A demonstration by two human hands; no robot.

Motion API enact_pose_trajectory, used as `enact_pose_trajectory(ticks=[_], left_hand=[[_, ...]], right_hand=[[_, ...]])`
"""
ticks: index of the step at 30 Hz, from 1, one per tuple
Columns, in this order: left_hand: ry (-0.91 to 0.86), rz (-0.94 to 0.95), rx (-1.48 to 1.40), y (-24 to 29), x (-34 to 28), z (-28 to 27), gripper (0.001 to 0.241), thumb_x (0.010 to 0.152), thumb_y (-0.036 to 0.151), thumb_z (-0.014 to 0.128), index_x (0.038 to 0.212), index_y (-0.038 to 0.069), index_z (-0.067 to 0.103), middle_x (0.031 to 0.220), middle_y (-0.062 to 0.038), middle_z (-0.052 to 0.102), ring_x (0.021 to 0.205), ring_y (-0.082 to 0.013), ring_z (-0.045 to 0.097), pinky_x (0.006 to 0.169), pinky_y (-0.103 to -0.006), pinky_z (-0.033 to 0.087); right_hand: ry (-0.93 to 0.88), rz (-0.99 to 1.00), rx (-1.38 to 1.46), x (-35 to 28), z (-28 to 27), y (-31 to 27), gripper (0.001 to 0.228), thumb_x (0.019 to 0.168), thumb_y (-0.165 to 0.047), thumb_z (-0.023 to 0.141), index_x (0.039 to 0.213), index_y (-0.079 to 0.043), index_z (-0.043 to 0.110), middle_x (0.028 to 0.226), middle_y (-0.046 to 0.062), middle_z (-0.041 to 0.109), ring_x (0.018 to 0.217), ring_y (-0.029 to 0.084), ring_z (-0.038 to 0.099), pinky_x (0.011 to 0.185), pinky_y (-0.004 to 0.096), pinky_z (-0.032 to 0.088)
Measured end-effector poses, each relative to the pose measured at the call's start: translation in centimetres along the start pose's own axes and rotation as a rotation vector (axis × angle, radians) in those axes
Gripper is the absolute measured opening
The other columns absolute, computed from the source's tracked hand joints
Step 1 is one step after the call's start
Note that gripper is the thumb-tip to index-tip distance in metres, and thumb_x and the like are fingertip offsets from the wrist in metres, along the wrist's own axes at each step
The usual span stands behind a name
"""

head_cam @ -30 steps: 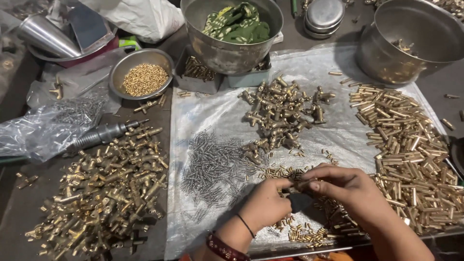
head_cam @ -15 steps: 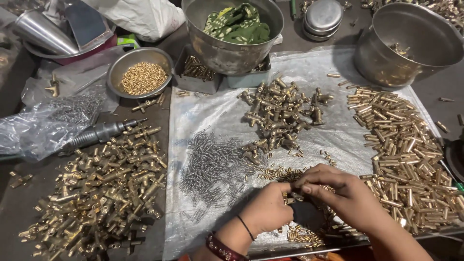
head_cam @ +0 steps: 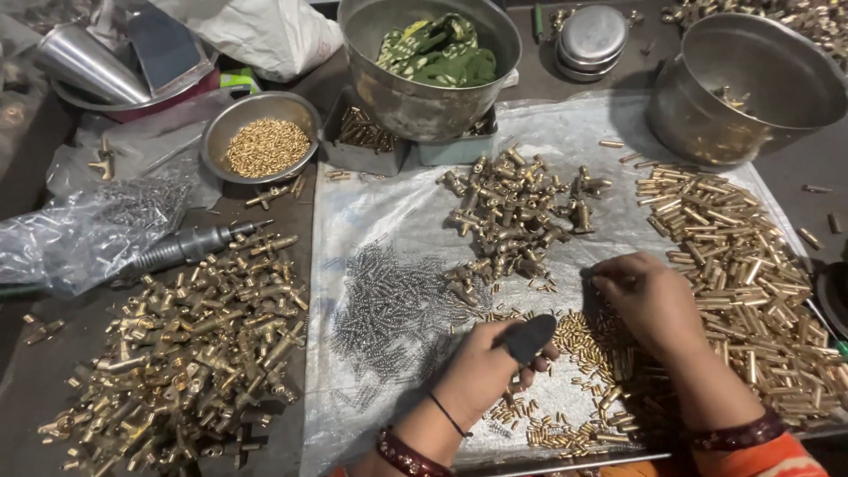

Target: Sorting and inspecting small brass valve components and pins on a metal workbench.

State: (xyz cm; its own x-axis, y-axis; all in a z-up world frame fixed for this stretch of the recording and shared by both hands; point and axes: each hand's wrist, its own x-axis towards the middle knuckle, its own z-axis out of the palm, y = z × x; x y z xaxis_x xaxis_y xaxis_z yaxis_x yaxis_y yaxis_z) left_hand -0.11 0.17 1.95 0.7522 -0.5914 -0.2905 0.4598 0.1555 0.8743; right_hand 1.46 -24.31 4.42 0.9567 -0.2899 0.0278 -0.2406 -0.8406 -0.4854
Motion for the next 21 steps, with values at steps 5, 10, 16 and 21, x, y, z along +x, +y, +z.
enact_pose_trajectory(ticks=[5, 10, 16, 21], left_hand=[[0.01, -0.01, -0.07, -0.9, 0.4, -0.4, 0.031, 0.101, 0.029, 0.062, 0.096, 0.001, 0.074, 0.077, -0.003, 0.067, 0.06, -0.0077, 0.057, 0.054, -0.0222, 0.046], [0.105, -0.025, -0.216, 0.3, 0.3, -0.6, 0.039, 0.099, 0.035, 0.061, 0.092, -0.001, 0.072, 0.074, -0.006, 0.068, 0.057, -0.0107, 0.058, 0.051, -0.0241, 0.046], [0.23, -0.057, -0.294, -0.2, 0.7, -0.9, 0.04, 0.098, 0.044, 0.06, 0.096, 0.006, 0.072, 0.075, -0.003, 0.068, 0.059, -0.0128, 0.061, 0.046, -0.0258, 0.047], [0.275, -0.034, -0.301, -0.9, 0.9, -1.1, 0.035, 0.097, 0.039, 0.064, 0.1, 0.005, 0.072, 0.081, -0.002, 0.068, 0.064, -0.0114, 0.063, 0.046, -0.0263, 0.049]], right_hand=[[0.156, -0.313, -0.201, -0.6, 1.1, 1.0, 0.02, 0.082, -0.022, 0.076, 0.099, -0.013, 0.081, 0.102, 0.008, 0.075, 0.095, 0.033, 0.069, 0.087, 0.042, 0.055], [0.118, -0.254, -0.091, -3.3, -0.5, -3.1, 0.019, 0.083, -0.02, 0.077, 0.099, -0.01, 0.078, 0.1, 0.007, 0.074, 0.093, 0.028, 0.071, 0.082, 0.038, 0.056], [0.08, -0.555, 0.382, -7.7, 0.8, -7.1, 0.018, 0.081, -0.008, 0.077, 0.097, -0.006, 0.071, 0.098, 0.007, 0.073, 0.091, 0.023, 0.074, 0.081, 0.033, 0.057], [0.105, -0.61, 0.316, -8.1, 1.6, -7.7, 0.02, 0.08, -0.007, 0.077, 0.099, -0.005, 0.069, 0.101, 0.01, 0.071, 0.09, 0.027, 0.073, 0.077, 0.034, 0.058]])
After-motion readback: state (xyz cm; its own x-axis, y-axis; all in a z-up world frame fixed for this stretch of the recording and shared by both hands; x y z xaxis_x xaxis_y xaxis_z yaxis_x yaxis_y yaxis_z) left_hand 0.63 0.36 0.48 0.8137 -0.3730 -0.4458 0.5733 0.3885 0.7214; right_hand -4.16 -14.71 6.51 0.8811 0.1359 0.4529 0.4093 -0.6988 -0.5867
